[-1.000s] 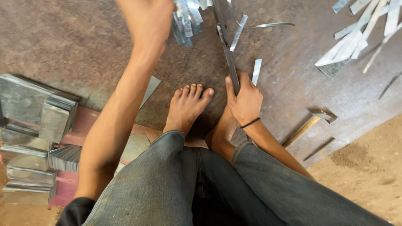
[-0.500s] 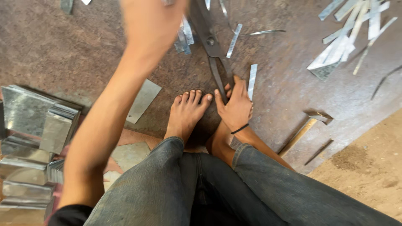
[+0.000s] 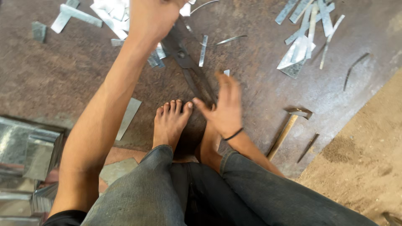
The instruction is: The person sits on the floor and cuts galvanized sheet metal into narrow strips using large tin snips, placing cut pieces aside. They then pick up the cut pieces and bend and fold them by hand, setting finished pieces on a stack.
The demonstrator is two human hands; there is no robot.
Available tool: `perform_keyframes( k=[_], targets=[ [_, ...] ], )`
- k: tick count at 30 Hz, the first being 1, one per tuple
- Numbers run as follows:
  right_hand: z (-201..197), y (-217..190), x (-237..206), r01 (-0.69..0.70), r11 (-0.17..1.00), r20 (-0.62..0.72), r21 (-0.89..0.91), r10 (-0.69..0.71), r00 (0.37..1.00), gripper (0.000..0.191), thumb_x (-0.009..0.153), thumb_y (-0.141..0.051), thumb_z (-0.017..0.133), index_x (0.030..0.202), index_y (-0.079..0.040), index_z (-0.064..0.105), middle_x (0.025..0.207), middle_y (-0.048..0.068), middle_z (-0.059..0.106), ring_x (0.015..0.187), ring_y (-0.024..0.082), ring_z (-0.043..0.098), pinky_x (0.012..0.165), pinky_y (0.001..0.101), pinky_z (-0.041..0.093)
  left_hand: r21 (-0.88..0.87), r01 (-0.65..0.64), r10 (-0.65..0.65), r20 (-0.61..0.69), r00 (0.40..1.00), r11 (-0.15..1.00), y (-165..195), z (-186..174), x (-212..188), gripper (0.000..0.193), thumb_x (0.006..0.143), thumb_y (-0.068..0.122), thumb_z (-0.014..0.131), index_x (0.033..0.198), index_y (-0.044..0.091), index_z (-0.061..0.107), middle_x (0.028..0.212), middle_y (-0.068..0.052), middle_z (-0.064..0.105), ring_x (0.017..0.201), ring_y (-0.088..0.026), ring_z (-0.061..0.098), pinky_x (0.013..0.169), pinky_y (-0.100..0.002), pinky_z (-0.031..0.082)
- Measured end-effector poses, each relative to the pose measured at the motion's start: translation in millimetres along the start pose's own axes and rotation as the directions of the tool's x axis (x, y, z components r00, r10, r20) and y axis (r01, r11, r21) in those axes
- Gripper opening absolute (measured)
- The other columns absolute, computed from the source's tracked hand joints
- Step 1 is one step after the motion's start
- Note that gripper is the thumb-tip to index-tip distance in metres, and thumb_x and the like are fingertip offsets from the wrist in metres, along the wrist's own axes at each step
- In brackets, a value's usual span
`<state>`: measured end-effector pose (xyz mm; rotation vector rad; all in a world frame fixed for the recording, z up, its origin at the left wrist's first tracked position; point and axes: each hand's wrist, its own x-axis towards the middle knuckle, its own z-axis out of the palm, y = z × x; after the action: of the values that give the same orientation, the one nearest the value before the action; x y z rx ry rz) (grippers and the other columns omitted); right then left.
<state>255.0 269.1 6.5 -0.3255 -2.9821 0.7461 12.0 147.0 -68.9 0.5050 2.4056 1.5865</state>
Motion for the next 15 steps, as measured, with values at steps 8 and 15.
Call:
perform_keyframes(
  k=[8,15],
  targets=[
    [-75,5,86,0.403,0.915,0.192,-0.022,-0.392,0.9,0.106,0.075,-0.041,0.098,0.155,0.0,0.04,0.156,0.015,0.046,0.145,0.037,0.045,0.123,0.0501,0.037,-0.451,0.187,-0.053,0.292,0.955,0.873,83,-6,-86,0.022,0.09,-0.004,0.079,0.102,-0.001,0.061,0.094,-0.008,0.064,0.083,-0.007,0.064,0.065,-0.024,0.057],
    [-77,-6,89,0.519,0.846,0.202,-0.119,-0.492,0.847,0.091,0.076,-0.049,0.096,0.145,-0.003,0.058,0.145,0.008,0.057,0.135,0.029,0.052,0.111,0.0481,0.04,-0.386,0.328,-0.181,0.37,0.911,0.862,95,-19,-93,0.026,0.088,0.001,0.079,0.108,-0.001,0.062,0.096,-0.008,0.073,0.066,-0.008,0.073,0.05,-0.024,0.057]
  ],
)
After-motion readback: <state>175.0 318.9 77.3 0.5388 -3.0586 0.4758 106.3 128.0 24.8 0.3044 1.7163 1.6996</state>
